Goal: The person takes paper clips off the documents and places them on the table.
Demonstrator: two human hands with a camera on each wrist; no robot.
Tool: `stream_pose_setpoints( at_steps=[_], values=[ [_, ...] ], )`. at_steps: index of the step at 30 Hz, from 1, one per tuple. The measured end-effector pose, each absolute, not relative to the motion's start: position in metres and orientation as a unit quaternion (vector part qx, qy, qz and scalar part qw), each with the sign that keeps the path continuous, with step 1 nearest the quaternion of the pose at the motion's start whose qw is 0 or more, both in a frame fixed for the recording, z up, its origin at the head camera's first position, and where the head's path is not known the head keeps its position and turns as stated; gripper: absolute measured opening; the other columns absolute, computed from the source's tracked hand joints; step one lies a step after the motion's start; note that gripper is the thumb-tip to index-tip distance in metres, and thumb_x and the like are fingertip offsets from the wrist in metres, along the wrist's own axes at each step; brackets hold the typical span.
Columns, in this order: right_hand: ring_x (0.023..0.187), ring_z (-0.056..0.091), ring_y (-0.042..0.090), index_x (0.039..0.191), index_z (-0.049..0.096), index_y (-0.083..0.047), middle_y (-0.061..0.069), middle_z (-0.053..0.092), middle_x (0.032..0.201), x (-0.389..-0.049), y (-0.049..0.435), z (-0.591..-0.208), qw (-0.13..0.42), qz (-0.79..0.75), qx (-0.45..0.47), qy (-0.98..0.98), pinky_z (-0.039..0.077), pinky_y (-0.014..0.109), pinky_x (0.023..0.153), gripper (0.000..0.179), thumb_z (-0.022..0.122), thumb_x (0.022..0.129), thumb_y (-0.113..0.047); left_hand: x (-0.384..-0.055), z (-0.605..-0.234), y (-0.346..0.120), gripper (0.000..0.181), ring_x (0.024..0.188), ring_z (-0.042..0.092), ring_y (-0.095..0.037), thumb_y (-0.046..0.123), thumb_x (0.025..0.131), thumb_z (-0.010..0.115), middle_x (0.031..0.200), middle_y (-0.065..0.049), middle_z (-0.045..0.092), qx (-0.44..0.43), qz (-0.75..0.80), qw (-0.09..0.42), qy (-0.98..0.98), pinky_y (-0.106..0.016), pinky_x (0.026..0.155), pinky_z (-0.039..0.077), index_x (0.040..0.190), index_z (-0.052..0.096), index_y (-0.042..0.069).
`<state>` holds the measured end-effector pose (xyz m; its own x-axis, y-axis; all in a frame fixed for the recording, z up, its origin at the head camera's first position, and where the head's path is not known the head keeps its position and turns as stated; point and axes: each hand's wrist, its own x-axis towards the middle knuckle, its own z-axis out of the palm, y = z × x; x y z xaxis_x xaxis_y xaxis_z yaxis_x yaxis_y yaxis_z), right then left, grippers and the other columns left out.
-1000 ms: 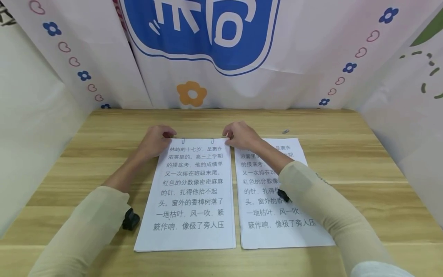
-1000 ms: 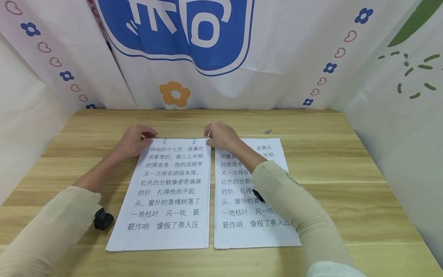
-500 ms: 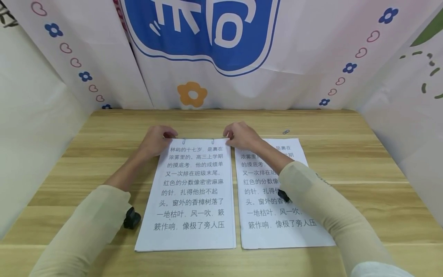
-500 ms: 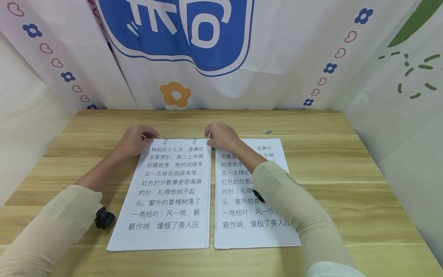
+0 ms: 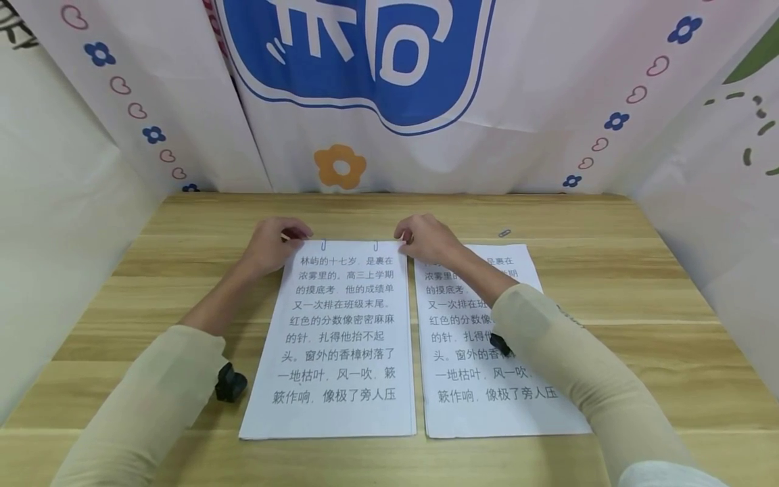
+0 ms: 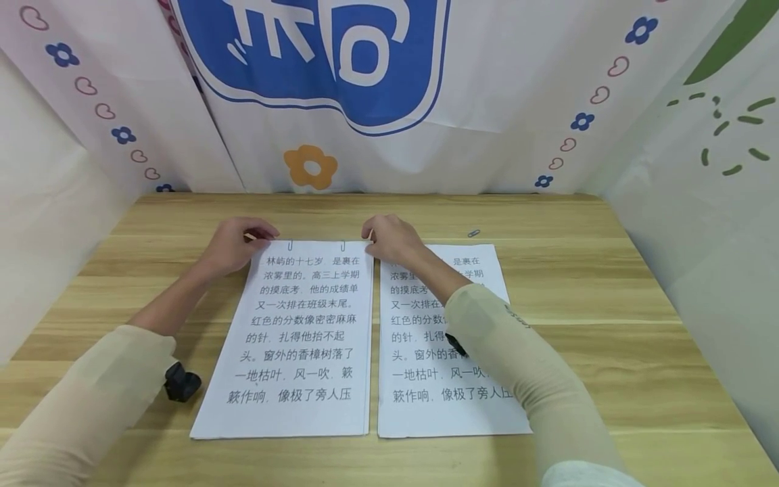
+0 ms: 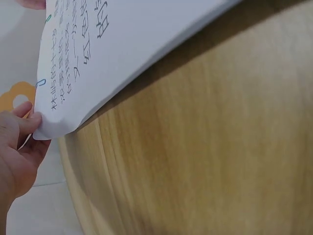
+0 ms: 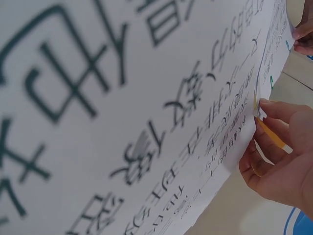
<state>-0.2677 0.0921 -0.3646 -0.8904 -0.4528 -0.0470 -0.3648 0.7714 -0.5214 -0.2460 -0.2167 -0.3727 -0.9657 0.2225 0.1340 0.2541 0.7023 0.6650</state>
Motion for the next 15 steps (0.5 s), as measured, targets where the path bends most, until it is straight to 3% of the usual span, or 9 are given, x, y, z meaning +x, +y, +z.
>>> stream_pose_setpoints(
  at_steps=[15],
  values=[
    [0.092,0.064,0.022,0.117,0.075,-0.003,0.01,0.072,0.102,-0.2678,0.0929,-0.3651,0.056,-0.297,-0.218,0.928,0.054,0.033,0.081,0.022,0.064,0.098,0.001,-0.2452,-0.3726,-0.2156,0.021,0.101,0.065,-0.04,-0.017,0.096,0.056,0.109,-0.029,0.069,-0.125,-0.383,0.046,-0.914,-0.05,0.091,0.054,0.11,0.07,-0.012]
  ],
)
